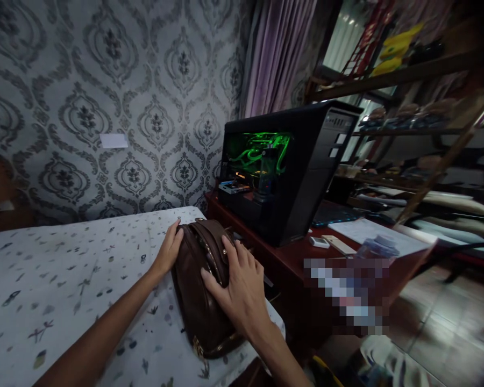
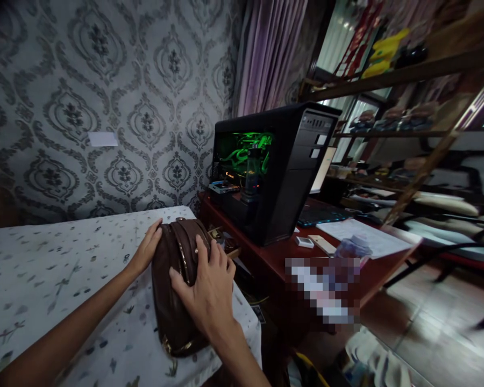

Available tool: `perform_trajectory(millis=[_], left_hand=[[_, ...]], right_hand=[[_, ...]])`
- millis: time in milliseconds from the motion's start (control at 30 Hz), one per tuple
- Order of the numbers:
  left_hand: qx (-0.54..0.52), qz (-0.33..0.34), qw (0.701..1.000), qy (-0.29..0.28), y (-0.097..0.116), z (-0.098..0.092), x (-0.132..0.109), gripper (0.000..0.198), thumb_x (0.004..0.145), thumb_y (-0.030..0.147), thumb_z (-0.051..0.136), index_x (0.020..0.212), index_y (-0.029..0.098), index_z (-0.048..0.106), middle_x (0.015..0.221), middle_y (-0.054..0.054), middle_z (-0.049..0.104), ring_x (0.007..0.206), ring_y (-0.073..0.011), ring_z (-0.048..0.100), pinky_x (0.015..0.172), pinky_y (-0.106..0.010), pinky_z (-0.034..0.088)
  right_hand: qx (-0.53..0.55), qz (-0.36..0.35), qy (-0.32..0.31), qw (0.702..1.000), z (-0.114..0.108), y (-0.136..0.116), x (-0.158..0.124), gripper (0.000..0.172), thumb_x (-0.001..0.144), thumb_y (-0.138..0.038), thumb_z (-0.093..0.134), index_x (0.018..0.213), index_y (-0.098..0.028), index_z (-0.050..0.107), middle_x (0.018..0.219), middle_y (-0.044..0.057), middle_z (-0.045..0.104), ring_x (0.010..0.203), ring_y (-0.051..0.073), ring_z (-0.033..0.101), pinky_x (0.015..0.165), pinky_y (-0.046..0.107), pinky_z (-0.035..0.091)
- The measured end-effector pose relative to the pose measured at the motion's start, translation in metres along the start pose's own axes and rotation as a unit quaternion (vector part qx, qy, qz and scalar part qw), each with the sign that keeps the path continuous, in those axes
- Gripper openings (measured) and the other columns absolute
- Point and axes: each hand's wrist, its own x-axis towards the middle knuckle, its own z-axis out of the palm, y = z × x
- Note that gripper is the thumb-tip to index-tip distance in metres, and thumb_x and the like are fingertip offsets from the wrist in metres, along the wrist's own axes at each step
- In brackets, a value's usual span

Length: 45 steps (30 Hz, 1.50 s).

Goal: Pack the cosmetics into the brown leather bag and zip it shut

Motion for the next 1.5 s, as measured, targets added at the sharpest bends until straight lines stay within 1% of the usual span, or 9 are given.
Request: perform_trajectory(millis=[200,500,667,800,900,1033,1233,1367,1500], left_hand=[[-0.002,0.018,1.0,0.014,-0.003,0.012,0.003,0.047,0.101,0.046,0.039,0.134,0.017,0.055,0.138,-0.014,0.058,0.138,-0.0255,0.048,0.123,-0.048,0.03],[0.0,0.027,1.0,0.007,-0.003,0.002,0.004,0.044,0.103,0.042,0.032,0.131,0.018,0.056,0.139,-0.013,0.059,0.134,-0.0241,0.052,0.118,-0.046,0.037],[0.03,0.079,0.996,0.003,0.012,-0.003,0.001,0.032,0.099,0.031,0.041,0.125,0.021,0.057,0.131,-0.012,0.059,0.129,-0.0243,0.052,0.117,-0.048,0.037],[0.053,0.139,0.988,-0.037,0.028,-0.008,-0.001,0.03,0.092,0.016,0.04,0.105,0.021,0.066,0.138,-0.01,0.053,0.134,-0.0239,0.048,0.118,-0.045,0.036],[0.099,0.188,0.973,-0.095,0.035,-0.013,0.002,0.038,0.087,0.008,0.038,0.105,0.021,0.069,0.146,-0.01,0.048,0.141,-0.0253,0.043,0.12,-0.047,0.035],[0.135,0.2,0.962,-0.126,0.038,-0.015,0.006,0.042,0.081,0.003,0.035,0.104,0.02,0.065,0.142,-0.011,0.05,0.137,-0.025,0.046,0.117,-0.047,0.038],[0.13,0.187,0.968,-0.103,0.04,-0.012,0.008,0.025,0.083,0.006,0.032,0.093,0.021,0.049,0.129,-0.014,0.051,0.126,-0.0266,0.05,0.105,-0.048,0.045],[0.122,0.19,0.968,-0.105,0.047,-0.007,0.012,0.011,0.086,0.014,0.038,0.091,0.023,0.041,0.119,-0.011,0.055,0.117,-0.0258,0.053,0.102,-0.046,0.045],[0.115,0.185,0.971,-0.103,0.052,-0.007,0.012,0.007,0.089,0.019,0.039,0.093,0.024,0.041,0.116,-0.01,0.059,0.113,-0.0243,0.056,0.1,-0.043,0.046]], right_hand=[[0.007,-0.02,0.003,1.0,0.003,0.001,0.004,0.069,0.085,-0.054,0.062,0.144,-0.019,0.051,0.139,0.019,0.06,0.129,0.037,0.055,0.101,0.056,0.045],[-0.019,-0.025,-0.022,0.999,-0.002,-0.003,0.009,0.058,0.086,-0.054,0.064,0.129,-0.015,0.063,0.137,0.022,0.061,0.126,0.039,0.057,0.1,0.057,0.047],[-0.007,-0.012,-0.042,0.999,-0.005,-0.006,0.012,0.058,0.086,-0.052,0.064,0.131,-0.016,0.061,0.14,0.021,0.059,0.128,0.039,0.056,0.1,0.057,0.046],[-0.012,-0.014,-0.048,0.999,-0.006,-0.007,0.011,0.062,0.087,-0.052,0.063,0.139,-0.018,0.056,0.142,0.021,0.057,0.131,0.038,0.054,0.102,0.057,0.045],[-0.02,-0.011,-0.064,0.998,-0.009,-0.008,0.011,0.064,0.088,-0.051,0.062,0.142,-0.018,0.054,0.145,0.022,0.054,0.133,0.039,0.052,0.103,0.057,0.044],[-0.021,-0.007,-0.085,0.996,-0.013,-0.01,0.014,0.064,0.088,-0.052,0.062,0.142,-0.018,0.054,0.148,0.022,0.052,0.134,0.039,0.051,0.104,0.057,0.042],[-0.001,0.0,-0.134,0.991,-0.018,-0.014,0.025,0.065,0.087,-0.054,0.063,0.136,-0.012,0.056,0.145,0.024,0.053,0.132,0.038,0.052,0.106,0.054,0.041],[0.008,-0.008,-0.165,0.986,-0.021,-0.016,0.033,0.073,0.086,-0.054,0.065,0.144,-0.013,0.05,0.148,0.023,0.05,0.137,0.037,0.048,0.11,0.052,0.038],[0.007,-0.015,-0.188,0.982,-0.023,-0.018,0.041,0.076,0.086,-0.055,0.065,0.149,-0.016,0.046,0.151,0.023,0.047,0.14,0.038,0.046,0.11,0.053,0.038]])
